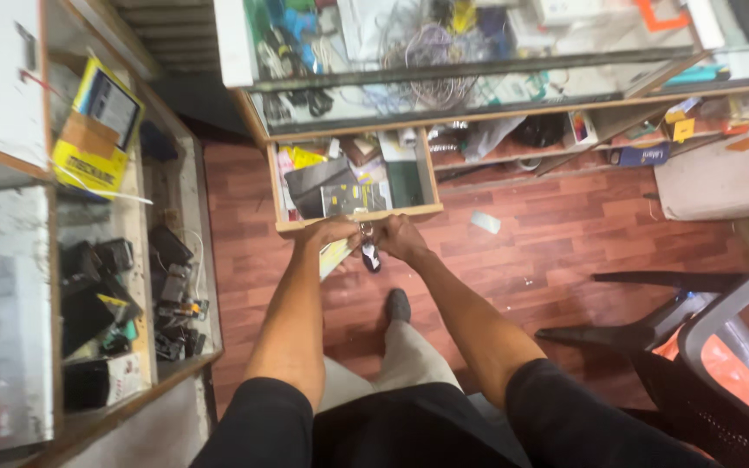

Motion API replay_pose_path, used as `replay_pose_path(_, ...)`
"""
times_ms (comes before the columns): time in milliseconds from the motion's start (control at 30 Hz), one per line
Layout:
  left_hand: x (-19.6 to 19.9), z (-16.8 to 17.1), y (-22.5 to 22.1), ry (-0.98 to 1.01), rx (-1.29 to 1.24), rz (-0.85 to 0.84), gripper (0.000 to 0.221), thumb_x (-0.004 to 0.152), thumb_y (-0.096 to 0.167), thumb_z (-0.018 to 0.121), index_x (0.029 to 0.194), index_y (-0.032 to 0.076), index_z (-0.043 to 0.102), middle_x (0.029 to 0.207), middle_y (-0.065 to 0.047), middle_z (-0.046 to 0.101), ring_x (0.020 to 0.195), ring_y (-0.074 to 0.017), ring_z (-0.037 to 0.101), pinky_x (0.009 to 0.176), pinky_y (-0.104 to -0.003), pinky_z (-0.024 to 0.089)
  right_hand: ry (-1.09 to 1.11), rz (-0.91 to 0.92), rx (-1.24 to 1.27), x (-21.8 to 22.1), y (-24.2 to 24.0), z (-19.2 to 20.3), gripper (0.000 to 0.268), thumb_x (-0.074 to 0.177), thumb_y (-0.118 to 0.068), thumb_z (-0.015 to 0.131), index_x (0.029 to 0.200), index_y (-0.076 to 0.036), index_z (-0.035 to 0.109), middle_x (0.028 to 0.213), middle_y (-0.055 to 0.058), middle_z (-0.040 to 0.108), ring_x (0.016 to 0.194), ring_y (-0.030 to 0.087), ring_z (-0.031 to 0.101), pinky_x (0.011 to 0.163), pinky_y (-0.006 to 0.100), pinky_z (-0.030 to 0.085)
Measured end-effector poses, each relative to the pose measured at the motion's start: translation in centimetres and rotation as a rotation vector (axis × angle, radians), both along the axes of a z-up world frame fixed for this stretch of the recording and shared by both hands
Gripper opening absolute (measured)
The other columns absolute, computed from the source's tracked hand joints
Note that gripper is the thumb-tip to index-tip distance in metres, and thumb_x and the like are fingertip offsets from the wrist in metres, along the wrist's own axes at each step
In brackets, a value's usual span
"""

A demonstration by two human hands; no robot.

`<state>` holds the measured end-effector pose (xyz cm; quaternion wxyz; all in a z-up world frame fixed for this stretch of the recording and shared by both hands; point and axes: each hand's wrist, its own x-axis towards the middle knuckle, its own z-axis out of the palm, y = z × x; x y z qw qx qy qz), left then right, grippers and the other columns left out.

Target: The person handles small electronic parts and tools at a workbench, uses keys to open a drawer, and places a mobile phone onto a blue machine.

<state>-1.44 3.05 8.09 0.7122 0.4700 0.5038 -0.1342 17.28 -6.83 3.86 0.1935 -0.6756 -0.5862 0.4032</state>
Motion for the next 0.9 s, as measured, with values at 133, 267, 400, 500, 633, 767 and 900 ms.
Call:
replay_pose_path(133,1.1,-2.0,2.5,-0.291,-0.133,0.552,0.027,0.079,0.021,0.068,0.097,0.001,0.068,0.085,-0.022,0.074,0.070,-0.0362,0.074,0.061,-0.048,0.063,0.747,-0.216,-0.312,0.6,2.8,3.6,0.027,0.098,-0.024,0.065,0.104,0.001,0.072,0.088,0.015,0.076,0.079,0.025,0.074,0.074,0.041,0.062)
replay_pose_path(267,3.0,-6.2,5.8,-0.505,0.134,0.909,0.032,0.081,0.019,0.078,0.101,-0.005,0.071,0.087,-0.020,0.072,0.070,-0.0330,0.070,0.061,-0.048,0.060,1.145,-0.335,-0.490,0.6,4.0,5.4,0.039,0.095,-0.035,0.062,0.121,-0.007,0.062,0.101,0.005,0.074,0.087,0.019,0.072,0.075,0.035,0.063)
replay_pose_path(400,4.9,-8.4,6.7,-0.273,0.527,0.703,0.036,0.088,0.034,0.073,0.100,-0.001,0.074,0.094,-0.023,0.073,0.078,-0.0315,0.071,0.070,-0.043,0.057,0.980,-0.181,-0.318,3.7,5.0,1.8,0.036,0.094,-0.021,0.073,0.122,-0.002,0.062,0.098,0.005,0.068,0.085,0.017,0.066,0.071,0.036,0.057)
replay_pose_path(500,5.6,-9.8,5.9,0.350,0.902,0.381,0.055,0.103,0.049,0.058,0.094,-0.002,0.076,0.092,-0.028,0.072,0.084,-0.0393,0.069,0.077,-0.048,0.053,0.901,-0.327,-0.332,7.0,6.6,-4.4,0.029,0.094,-0.015,0.077,0.116,0.001,0.067,0.094,0.008,0.068,0.081,0.018,0.065,0.070,0.035,0.060)
replay_pose_path(633,6.1,-12.1,0.8,0.191,0.143,0.269,0.029,0.095,0.024,0.056,0.096,0.002,0.074,0.086,-0.016,0.080,0.077,-0.0310,0.079,0.072,-0.048,0.063,0.727,-0.701,-0.482,9.4,10.2,-8.6,0.026,0.096,-0.015,0.069,0.109,0.007,0.064,0.091,0.015,0.073,0.071,0.023,0.070,0.054,0.037,0.058)
replay_pose_path(767,6.6,-16.5,-1.5,0.124,-0.030,0.772,0.025,0.096,0.030,0.062,0.103,0.007,0.068,0.090,-0.007,0.074,0.071,-0.0262,0.072,0.060,-0.050,0.055,0.501,-0.665,-0.365,10.3,11.3,-11.9,0.023,0.092,-0.008,0.072,0.111,0.003,0.068,0.087,0.015,0.070,0.064,0.021,0.063,0.046,0.038,0.048)
replay_pose_path(900,8.0,-20.2,-2.2,0.017,-0.275,1.363,0.020,0.093,0.013,0.058,0.105,-0.002,0.063,0.087,-0.024,0.073,0.068,-0.0399,0.073,0.059,-0.053,0.062,0.539,-0.564,-0.341,10.1,11.6,-13.5,0.028,0.084,0.000,0.064,0.111,-0.007,0.071,0.084,0.014,0.072,0.058,0.023,0.062,0.041,0.039,0.042)
